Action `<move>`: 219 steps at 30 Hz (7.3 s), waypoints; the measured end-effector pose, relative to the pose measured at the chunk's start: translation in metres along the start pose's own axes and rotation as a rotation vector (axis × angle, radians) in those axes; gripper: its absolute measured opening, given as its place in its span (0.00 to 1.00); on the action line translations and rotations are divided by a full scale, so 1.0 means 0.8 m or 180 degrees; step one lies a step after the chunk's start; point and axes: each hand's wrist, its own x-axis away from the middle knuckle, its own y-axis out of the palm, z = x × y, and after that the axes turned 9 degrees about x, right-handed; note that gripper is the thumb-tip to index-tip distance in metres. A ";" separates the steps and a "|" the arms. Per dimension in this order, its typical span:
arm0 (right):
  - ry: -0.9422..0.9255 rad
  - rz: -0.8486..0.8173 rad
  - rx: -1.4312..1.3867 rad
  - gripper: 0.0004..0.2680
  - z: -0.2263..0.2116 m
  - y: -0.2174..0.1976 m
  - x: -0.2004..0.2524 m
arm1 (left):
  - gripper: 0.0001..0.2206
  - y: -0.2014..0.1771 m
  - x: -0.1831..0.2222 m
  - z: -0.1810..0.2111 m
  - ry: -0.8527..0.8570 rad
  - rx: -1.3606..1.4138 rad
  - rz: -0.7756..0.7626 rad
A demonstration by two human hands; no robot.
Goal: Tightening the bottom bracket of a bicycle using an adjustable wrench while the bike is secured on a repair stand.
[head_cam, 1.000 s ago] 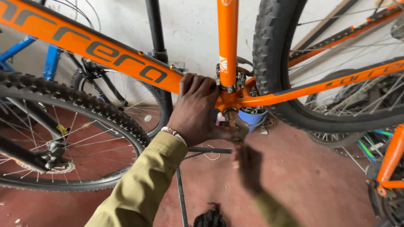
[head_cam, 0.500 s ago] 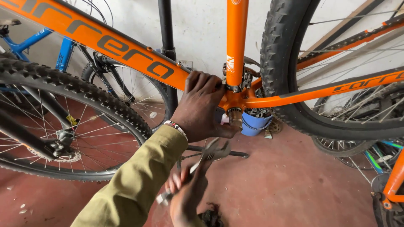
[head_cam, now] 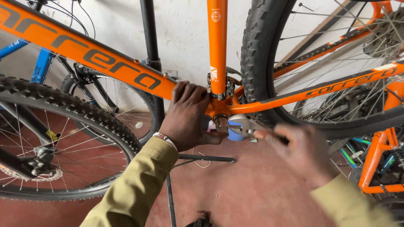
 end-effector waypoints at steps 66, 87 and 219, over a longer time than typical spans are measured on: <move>-0.0821 -0.0363 0.0628 0.10 -0.005 -0.044 -0.011 | 0.43 -0.009 0.008 -0.009 0.0055 -0.0628 -0.0441; -0.2775 -0.2284 0.3961 0.07 -0.241 -0.059 -0.146 | 0.40 0.003 -0.015 -0.011 -0.0190 -0.0838 -0.0803; 0.3607 -0.0250 -0.4933 0.25 -0.170 0.187 0.161 | 0.38 0.005 -0.003 -0.012 0.0018 -0.0577 -0.0464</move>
